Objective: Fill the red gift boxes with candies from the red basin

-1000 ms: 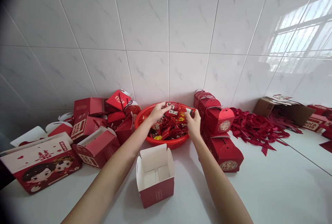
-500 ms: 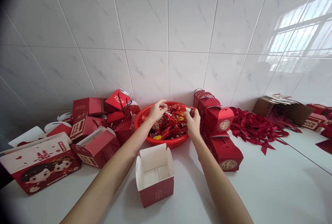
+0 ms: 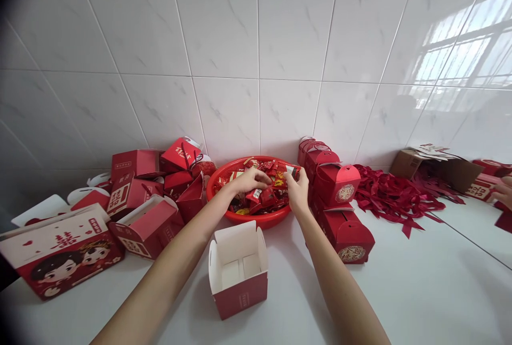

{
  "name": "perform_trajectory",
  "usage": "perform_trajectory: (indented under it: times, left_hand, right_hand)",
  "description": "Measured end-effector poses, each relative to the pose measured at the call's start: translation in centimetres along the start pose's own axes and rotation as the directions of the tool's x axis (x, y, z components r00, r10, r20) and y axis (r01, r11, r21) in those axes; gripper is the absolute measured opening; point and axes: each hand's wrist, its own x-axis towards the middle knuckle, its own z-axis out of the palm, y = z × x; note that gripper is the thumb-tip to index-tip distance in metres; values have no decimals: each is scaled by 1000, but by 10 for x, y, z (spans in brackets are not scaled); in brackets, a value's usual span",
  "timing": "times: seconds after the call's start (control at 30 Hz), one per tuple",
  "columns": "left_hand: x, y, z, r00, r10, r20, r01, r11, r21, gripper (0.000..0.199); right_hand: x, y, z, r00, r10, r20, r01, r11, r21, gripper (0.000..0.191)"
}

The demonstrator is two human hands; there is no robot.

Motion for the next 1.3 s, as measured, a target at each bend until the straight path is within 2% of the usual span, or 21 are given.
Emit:
perform_trajectory:
  times: [0.1, 0.23, 0.4, 0.5, 0.63, 0.9, 1.0, 1.2, 1.3]
  left_hand:
    - [2, 3, -1, 988, 59, -141, -63, 998, -21, 19]
    - [1, 10, -1, 956, 78, -284, -105, 991, -80, 20]
    - [-1, 16, -1, 920, 57, -388, -143, 970, -196, 22]
    - [-1, 18, -1, 910, 63, -410, -188, 944, -271, 23]
    - [-2, 19, -1, 905, 72, -418, -200, 942, -270, 22]
    - [0, 18, 0, 910, 87, -406, -202, 947, -250, 28]
    - [1, 17, 0, 904, 35, -426, -159, 953, -258, 33]
    - [3, 18, -3, 876, -145, -460, 15, 961, -274, 34]
    - [2, 21, -5, 887, -165, -431, 37, 957, -289, 34]
  right_hand:
    - [-1, -1, 0, 1000, -1, 1, 1, 1000, -4, 19]
    - [0, -1, 0, 1000, 4, 1, -4, 1000, -6, 19]
    - [-1, -4, 1, 997, 67, 33, -69, 995, 75, 22]
    - [-2, -9, 1, 985, 126, 116, -140, 982, 124, 26]
    - [-1, -13, 0, 966, 157, 204, -189, 970, 152, 26]
    - [3, -6, -1, 988, 77, 131, -100, 979, 177, 26]
    - [2, -6, -1, 992, 42, 121, -60, 986, 154, 25]
    - [-3, -10, 0, 994, -14, 111, -2, 989, 145, 21]
    - [-6, -13, 1, 988, -34, 150, 19, 995, 98, 20]
